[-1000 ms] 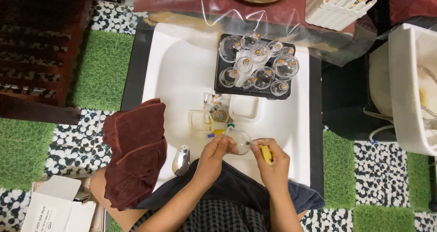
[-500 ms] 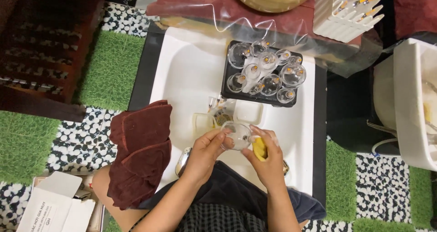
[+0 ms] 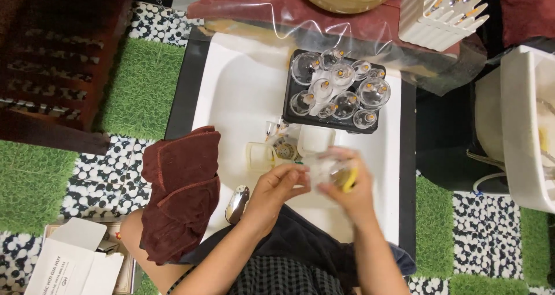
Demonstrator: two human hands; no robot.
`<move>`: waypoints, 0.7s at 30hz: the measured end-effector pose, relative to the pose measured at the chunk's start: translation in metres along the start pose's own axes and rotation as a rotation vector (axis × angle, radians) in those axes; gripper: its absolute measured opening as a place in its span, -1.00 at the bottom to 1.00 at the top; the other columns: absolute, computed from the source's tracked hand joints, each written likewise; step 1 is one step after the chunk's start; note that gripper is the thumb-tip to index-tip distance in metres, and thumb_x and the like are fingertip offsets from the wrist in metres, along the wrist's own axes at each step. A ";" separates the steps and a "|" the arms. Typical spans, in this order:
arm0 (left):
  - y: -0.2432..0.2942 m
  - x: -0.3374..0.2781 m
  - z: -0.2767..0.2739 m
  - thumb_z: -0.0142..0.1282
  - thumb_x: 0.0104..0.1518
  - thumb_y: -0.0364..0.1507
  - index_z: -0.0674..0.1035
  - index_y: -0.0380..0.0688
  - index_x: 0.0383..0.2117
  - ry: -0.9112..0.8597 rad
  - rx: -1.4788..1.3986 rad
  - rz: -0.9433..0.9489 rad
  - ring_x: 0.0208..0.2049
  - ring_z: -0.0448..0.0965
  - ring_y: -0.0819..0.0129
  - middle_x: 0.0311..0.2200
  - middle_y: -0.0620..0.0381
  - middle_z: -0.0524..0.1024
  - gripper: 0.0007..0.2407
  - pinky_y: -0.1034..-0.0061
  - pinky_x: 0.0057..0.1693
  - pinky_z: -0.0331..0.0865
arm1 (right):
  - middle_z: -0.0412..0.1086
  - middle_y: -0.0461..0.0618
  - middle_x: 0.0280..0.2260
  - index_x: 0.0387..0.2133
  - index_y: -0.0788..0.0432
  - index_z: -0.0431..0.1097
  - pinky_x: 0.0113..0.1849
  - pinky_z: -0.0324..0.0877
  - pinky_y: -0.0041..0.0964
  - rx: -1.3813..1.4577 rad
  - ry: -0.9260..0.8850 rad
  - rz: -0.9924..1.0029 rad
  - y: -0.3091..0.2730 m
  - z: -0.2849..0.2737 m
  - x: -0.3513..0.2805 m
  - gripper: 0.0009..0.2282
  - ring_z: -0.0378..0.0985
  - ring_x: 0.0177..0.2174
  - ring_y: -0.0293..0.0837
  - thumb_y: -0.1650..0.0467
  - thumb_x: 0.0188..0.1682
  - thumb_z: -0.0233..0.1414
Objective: The person scrubs small glass cups with a yellow sponge in a white sink. They rinse the cups under running water and place them into a black tray. The person repeats this process for several cups, handling them one at a time.
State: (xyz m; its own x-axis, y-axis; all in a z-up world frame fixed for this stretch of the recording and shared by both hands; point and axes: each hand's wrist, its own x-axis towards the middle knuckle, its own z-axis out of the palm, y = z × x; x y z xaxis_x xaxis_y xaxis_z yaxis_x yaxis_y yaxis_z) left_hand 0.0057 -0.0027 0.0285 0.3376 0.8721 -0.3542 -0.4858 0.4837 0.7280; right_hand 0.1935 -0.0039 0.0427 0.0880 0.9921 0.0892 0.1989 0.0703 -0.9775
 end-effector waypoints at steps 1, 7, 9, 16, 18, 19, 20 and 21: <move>0.005 -0.002 -0.001 0.06 0.31 -0.35 0.65 -0.32 -0.09 0.031 0.016 0.029 -0.16 0.64 0.27 -0.28 -0.05 0.63 -0.74 0.23 0.13 0.53 | 0.48 0.04 -0.05 0.02 0.18 0.35 0.17 0.26 -0.10 -0.034 0.091 -0.020 -0.005 -0.011 0.008 -0.33 0.46 0.00 -0.13 0.40 -0.43 0.47; 0.012 -0.009 -0.022 -0.02 0.34 -0.42 0.61 -0.33 -0.08 0.140 0.057 0.026 -0.14 0.60 0.27 -0.26 -0.04 0.57 -0.77 0.25 0.19 0.49 | 0.42 0.24 -0.04 0.09 0.24 0.34 0.04 0.33 0.11 -0.638 0.304 -0.286 -0.051 -0.083 0.088 -0.35 0.47 -0.05 0.26 0.38 -0.28 0.48; 0.010 -0.010 -0.024 -0.03 0.34 -0.45 0.61 -0.34 -0.08 0.161 0.060 0.016 -0.15 0.59 0.25 -0.26 -0.06 0.56 -0.78 0.24 0.21 0.47 | 0.43 0.28 -0.05 0.12 0.28 0.37 0.01 0.34 0.19 -0.815 0.306 -0.344 -0.061 -0.089 0.116 -0.34 0.48 -0.05 0.41 0.40 -0.28 0.51; 0.002 -0.012 -0.031 0.05 0.26 -0.38 0.66 -0.19 -0.20 0.148 0.100 0.011 -0.14 0.61 0.29 -0.24 0.04 0.63 -0.82 0.37 0.14 0.51 | 0.42 0.12 -0.07 0.15 -0.06 0.27 -0.40 0.38 0.17 -1.300 -0.038 -0.029 -0.050 -0.082 0.161 -0.40 0.51 -0.18 0.23 0.07 -0.15 0.25; 0.000 -0.014 -0.035 0.05 0.26 -0.38 0.65 -0.18 -0.19 0.155 0.099 0.009 -0.14 0.62 0.28 -0.23 0.04 0.63 -0.82 0.36 0.15 0.51 | 0.44 0.18 -0.10 0.16 -0.05 0.26 -0.39 0.39 0.17 -1.288 -0.044 -0.007 -0.043 -0.082 0.159 -0.40 0.52 -0.20 0.26 0.06 -0.13 0.24; 0.002 -0.014 -0.036 0.04 0.26 -0.40 0.65 -0.18 -0.18 0.158 0.102 0.006 -0.13 0.62 0.29 -0.22 0.04 0.63 -0.82 0.37 0.15 0.51 | 0.42 0.17 -0.06 0.14 -0.03 0.27 -0.37 0.40 0.18 -1.273 -0.033 -0.026 -0.040 -0.081 0.159 -0.39 0.52 -0.19 0.24 0.06 -0.14 0.26; 0.003 -0.013 -0.036 0.02 0.27 -0.41 0.64 -0.19 -0.17 0.162 0.105 0.004 -0.12 0.62 0.30 -0.22 0.04 0.62 -0.82 0.38 0.15 0.51 | 0.41 0.16 -0.03 0.12 -0.02 0.28 -0.34 0.41 0.18 -1.257 -0.023 -0.044 -0.037 -0.082 0.158 -0.39 0.52 -0.17 0.22 0.05 -0.16 0.28; 0.003 -0.012 -0.036 0.02 0.27 -0.41 0.64 -0.19 -0.17 0.154 0.101 0.008 -0.12 0.62 0.30 -0.22 0.04 0.62 -0.82 0.38 0.15 0.51 | 0.41 0.16 -0.03 0.12 -0.02 0.28 -0.34 0.41 0.18 -1.263 -0.017 -0.048 -0.031 -0.082 0.159 -0.39 0.52 -0.17 0.22 0.05 -0.16 0.28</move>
State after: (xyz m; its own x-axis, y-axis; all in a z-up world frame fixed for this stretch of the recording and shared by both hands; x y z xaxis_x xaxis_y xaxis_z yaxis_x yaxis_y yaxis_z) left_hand -0.0287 -0.0088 0.0133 0.2025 0.8807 -0.4282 -0.4020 0.4735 0.7837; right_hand 0.2817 0.1435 0.1028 0.0441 0.9932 0.1080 0.9935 -0.0322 -0.1088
